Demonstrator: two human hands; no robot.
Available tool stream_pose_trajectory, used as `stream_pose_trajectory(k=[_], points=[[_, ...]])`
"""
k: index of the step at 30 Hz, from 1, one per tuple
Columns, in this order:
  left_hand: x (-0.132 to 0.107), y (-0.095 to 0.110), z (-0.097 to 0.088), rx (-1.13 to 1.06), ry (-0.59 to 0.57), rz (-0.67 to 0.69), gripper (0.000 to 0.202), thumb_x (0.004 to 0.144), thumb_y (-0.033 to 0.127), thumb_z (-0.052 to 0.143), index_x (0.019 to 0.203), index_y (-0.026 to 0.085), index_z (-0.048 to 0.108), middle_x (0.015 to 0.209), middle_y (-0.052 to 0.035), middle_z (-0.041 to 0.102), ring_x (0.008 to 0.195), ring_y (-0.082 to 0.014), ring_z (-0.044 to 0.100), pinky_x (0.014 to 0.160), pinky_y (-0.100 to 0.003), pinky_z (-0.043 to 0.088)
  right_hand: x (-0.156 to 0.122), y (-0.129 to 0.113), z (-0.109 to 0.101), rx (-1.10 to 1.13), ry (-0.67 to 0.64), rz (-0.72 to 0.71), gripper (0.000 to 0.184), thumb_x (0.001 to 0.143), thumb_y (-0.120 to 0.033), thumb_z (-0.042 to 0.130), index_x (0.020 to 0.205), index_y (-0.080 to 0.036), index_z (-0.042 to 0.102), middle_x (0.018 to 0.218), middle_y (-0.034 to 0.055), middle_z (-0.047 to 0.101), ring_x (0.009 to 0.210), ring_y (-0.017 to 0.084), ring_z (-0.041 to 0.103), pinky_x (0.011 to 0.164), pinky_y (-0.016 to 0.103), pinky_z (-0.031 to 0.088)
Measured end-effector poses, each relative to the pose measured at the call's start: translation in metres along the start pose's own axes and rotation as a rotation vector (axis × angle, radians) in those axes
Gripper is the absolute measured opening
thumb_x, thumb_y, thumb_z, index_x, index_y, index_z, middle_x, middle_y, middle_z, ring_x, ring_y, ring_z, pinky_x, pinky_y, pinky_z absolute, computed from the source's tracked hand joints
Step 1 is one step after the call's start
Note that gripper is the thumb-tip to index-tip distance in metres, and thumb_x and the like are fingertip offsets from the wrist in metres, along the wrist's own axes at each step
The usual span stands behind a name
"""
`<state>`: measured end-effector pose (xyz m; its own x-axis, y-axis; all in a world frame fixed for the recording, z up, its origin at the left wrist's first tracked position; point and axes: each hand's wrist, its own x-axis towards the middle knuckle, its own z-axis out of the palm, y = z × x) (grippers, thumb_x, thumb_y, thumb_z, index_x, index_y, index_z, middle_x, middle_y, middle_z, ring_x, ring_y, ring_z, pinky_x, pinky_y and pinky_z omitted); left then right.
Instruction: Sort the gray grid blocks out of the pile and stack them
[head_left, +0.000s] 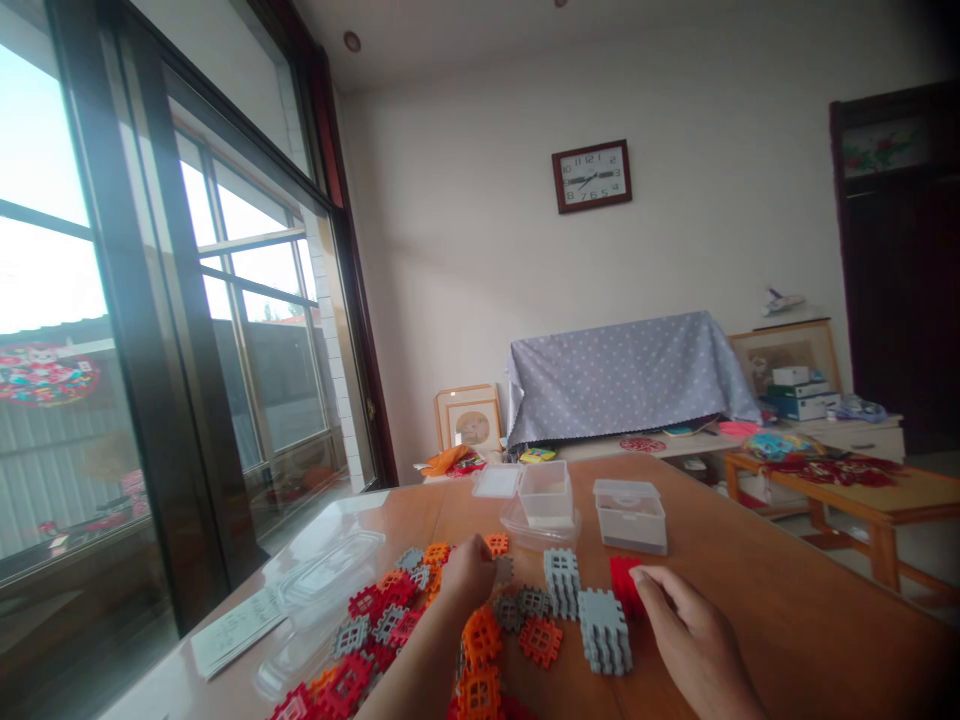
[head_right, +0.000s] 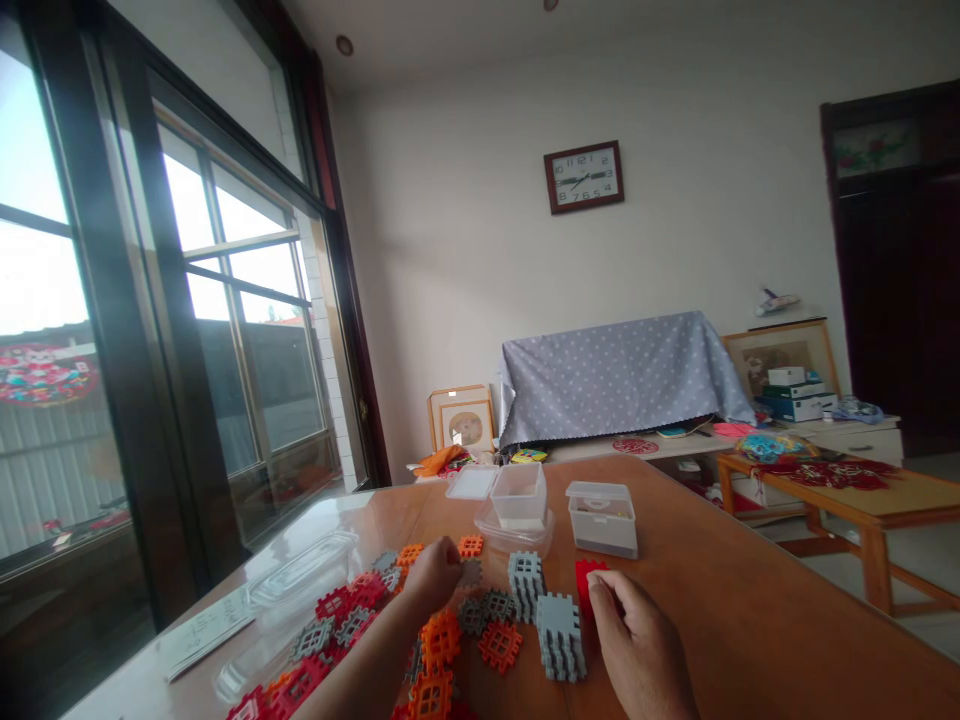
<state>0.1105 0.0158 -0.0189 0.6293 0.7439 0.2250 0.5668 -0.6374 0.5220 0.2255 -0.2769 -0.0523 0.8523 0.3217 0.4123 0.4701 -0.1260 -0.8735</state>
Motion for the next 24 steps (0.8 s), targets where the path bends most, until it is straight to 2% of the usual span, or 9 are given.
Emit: stream_pose_trajectory(k=[5, 8, 9, 12, 14, 16, 20, 24], points=[[-0.016, 0.014, -0.028, -0.118, 0.122, 0.105, 0.003, 0.086, 0.019, 0.057, 0.085, 0.022, 0.058, 0.083, -0.0005, 0.068, 0.079, -0.0168, 0.06, 0.068, -0.023, 0.037, -0.001, -0.004, -0.001, 0.072, 0.069, 0.003, 0.043, 0.093, -0.061, 0.051, 0.1, -0.024, 0.071, 0.11, 0.0082, 0.077, 0.107, 0.03, 0.068, 0.089, 0.034, 0.05], [-0.042, 0.035, -0.034, -0.199, 0.138, 0.194, 0.004, 0.089, 0.021, 0.054, 0.086, 0.023, 0.057, 0.076, 0.002, 0.063, 0.073, -0.0149, 0.057, 0.066, -0.022, 0.038, -0.001, -0.009, -0.001, 0.138, 0.055, 0.028, 0.044, 0.092, -0.063, 0.053, 0.097, -0.023, 0.072, 0.098, 0.0066, 0.078, 0.097, 0.029, 0.069, 0.083, 0.032, 0.051], [-0.054, 0.043, -0.034, -0.296, 0.147, 0.258, 0.004, 0.088, 0.019, 0.054, 0.087, 0.023, 0.057, 0.075, 0.0019, 0.062, 0.072, -0.0149, 0.057, 0.066, -0.022, 0.039, -0.002, -0.011, -0.001, 0.166, 0.036, 0.035, 0.045, 0.092, -0.064, 0.053, 0.097, -0.023, 0.072, 0.094, 0.0062, 0.077, 0.092, 0.028, 0.069, 0.081, 0.032, 0.052], [-0.09, 0.069, -0.028, -0.536, 0.12, 0.444, 0.007, 0.086, 0.018, 0.055, 0.089, 0.022, 0.059, 0.085, -0.0001, 0.066, 0.078, -0.015, 0.06, 0.072, -0.023, 0.044, -0.006, -0.019, -0.003, 0.257, -0.045, 0.029, 0.049, 0.091, -0.065, 0.056, 0.106, -0.022, 0.072, 0.095, 0.0063, 0.075, 0.09, 0.027, 0.068, 0.081, 0.031, 0.053], [-0.111, 0.083, -0.022, -0.654, 0.101, 0.547, 0.008, 0.085, 0.015, 0.055, 0.087, 0.022, 0.058, 0.091, -0.0014, 0.067, 0.082, -0.0152, 0.06, 0.076, -0.024, 0.047, -0.01, -0.024, -0.004, 0.311, -0.124, 0.01, 0.054, 0.09, -0.065, 0.059, 0.122, -0.022, 0.069, 0.107, 0.0071, 0.074, 0.098, 0.027, 0.068, 0.085, 0.031, 0.054], [-0.124, 0.091, -0.016, -0.75, 0.102, 0.592, 0.012, 0.084, 0.01, 0.054, 0.087, 0.021, 0.058, 0.097, -0.0034, 0.069, 0.086, -0.0158, 0.062, 0.078, -0.026, 0.048, -0.015, -0.027, -0.006, 0.351, -0.227, 0.003, 0.062, 0.089, -0.064, 0.062, 0.137, -0.025, 0.062, 0.119, 0.0077, 0.071, 0.108, 0.028, 0.066, 0.09, 0.033, 0.053], [-0.134, 0.089, -0.002, -0.807, 0.051, 0.623, 0.013, 0.089, 0.011, 0.052, 0.092, 0.021, 0.059, 0.105, -0.0051, 0.069, 0.092, -0.017, 0.063, 0.083, -0.028, 0.05, -0.022, -0.03, -0.009, 0.392, -0.366, -0.004, 0.065, 0.09, -0.061, 0.063, 0.146, -0.028, 0.056, 0.131, 0.0084, 0.064, 0.118, 0.029, 0.061, 0.097, 0.037, 0.051], [-0.135, 0.081, 0.009, -0.881, -0.006, 0.601, 0.01, 0.092, 0.015, 0.053, 0.097, 0.022, 0.058, 0.11, -0.0061, 0.067, 0.097, -0.0182, 0.064, 0.086, -0.029, 0.05, -0.021, -0.032, -0.007, 0.381, -0.412, -0.044, 0.059, 0.089, -0.059, 0.067, 0.138, -0.025, 0.063, 0.123, 0.0093, 0.064, 0.11, 0.028, 0.061, 0.094, 0.037, 0.053]])
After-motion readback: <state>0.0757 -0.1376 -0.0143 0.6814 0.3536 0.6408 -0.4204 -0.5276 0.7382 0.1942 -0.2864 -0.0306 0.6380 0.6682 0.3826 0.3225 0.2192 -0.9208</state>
